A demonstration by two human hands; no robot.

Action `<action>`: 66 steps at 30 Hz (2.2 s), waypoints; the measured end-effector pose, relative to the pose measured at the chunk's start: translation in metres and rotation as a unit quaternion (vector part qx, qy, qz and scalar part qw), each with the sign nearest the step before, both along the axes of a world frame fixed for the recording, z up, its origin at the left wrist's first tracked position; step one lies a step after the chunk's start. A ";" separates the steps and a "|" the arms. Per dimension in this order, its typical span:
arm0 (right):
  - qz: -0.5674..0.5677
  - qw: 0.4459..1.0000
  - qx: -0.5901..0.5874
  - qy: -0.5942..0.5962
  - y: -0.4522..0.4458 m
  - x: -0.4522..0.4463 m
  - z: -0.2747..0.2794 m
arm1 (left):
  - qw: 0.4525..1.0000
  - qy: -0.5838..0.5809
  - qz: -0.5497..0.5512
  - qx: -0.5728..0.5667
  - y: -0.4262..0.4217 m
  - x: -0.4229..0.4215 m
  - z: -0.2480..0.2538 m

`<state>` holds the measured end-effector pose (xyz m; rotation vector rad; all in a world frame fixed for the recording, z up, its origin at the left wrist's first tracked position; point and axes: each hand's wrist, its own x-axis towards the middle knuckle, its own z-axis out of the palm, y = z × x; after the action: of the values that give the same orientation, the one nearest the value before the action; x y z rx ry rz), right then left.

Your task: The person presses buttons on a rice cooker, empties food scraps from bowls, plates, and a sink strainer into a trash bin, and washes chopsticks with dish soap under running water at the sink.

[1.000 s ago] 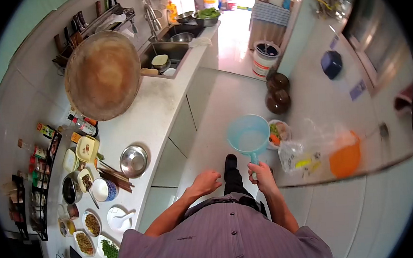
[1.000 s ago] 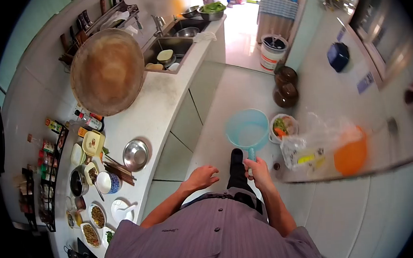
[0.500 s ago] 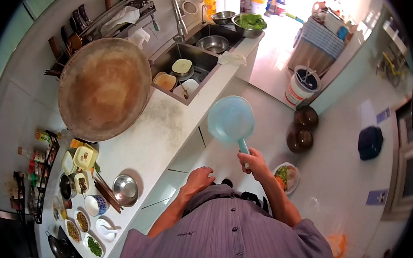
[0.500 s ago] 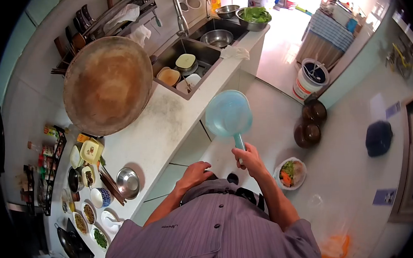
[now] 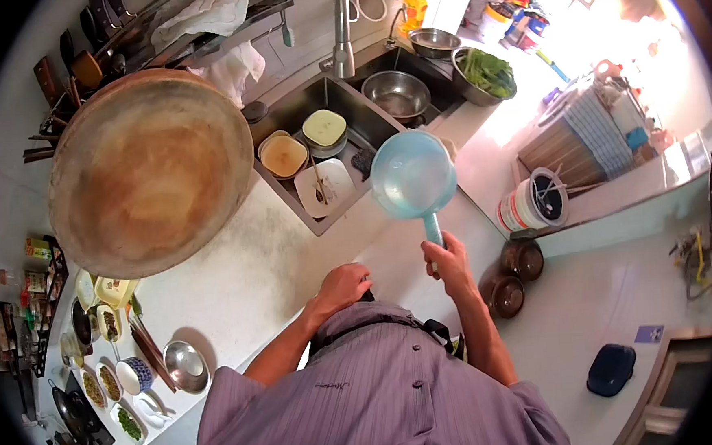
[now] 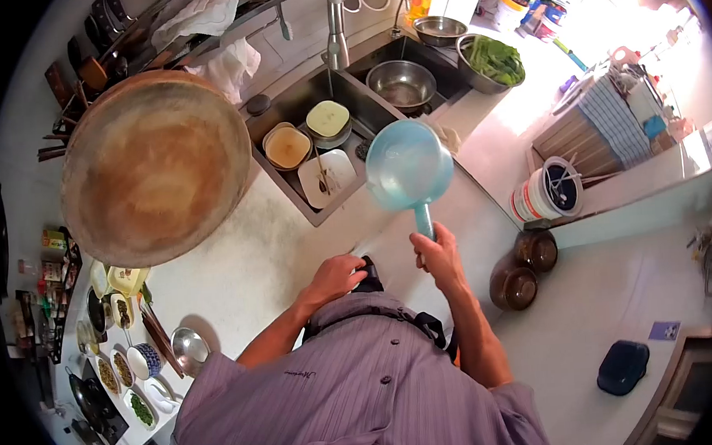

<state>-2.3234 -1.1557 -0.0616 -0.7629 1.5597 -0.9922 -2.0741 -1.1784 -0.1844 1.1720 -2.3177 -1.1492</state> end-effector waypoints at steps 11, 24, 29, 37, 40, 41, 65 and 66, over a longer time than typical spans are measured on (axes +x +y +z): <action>0.056 0.952 -0.043 0.298 -0.152 0.001 -0.044 | 0.997 0.024 0.075 -0.026 -0.089 -0.009 0.011; 0.248 0.858 -0.185 0.410 -0.201 -0.009 -0.068 | 0.963 -0.045 0.263 0.025 -0.078 0.007 0.007; 0.295 0.798 -0.252 0.461 -0.218 -0.045 -0.072 | 0.957 -0.005 0.286 0.049 -0.105 -0.043 0.012; 0.263 0.767 -0.309 0.497 -0.223 -0.113 -0.072 | 0.979 -0.022 0.202 0.012 -0.153 -0.113 0.031; 0.206 0.794 -0.313 0.479 -0.219 -0.133 -0.069 | 0.986 -0.024 0.163 0.000 -0.161 -0.128 0.029; 0.187 0.800 -0.300 0.484 -0.215 -0.137 -0.068 | 0.990 -0.026 0.139 0.001 -0.162 -0.132 0.029; -0.478 0.869 0.060 -0.112 -0.017 -0.350 -0.200 | 0.995 -0.043 -0.094 0.015 -0.169 -0.221 0.017; -0.486 0.854 0.102 -0.155 -0.006 -0.362 -0.235 | 0.995 -0.043 -0.089 0.013 -0.169 -0.229 0.014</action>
<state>-2.6856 -1.1621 -0.2971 0.4162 1.7136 -1.5278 -2.3034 -1.3477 -0.1708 1.0597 -2.5230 -1.2141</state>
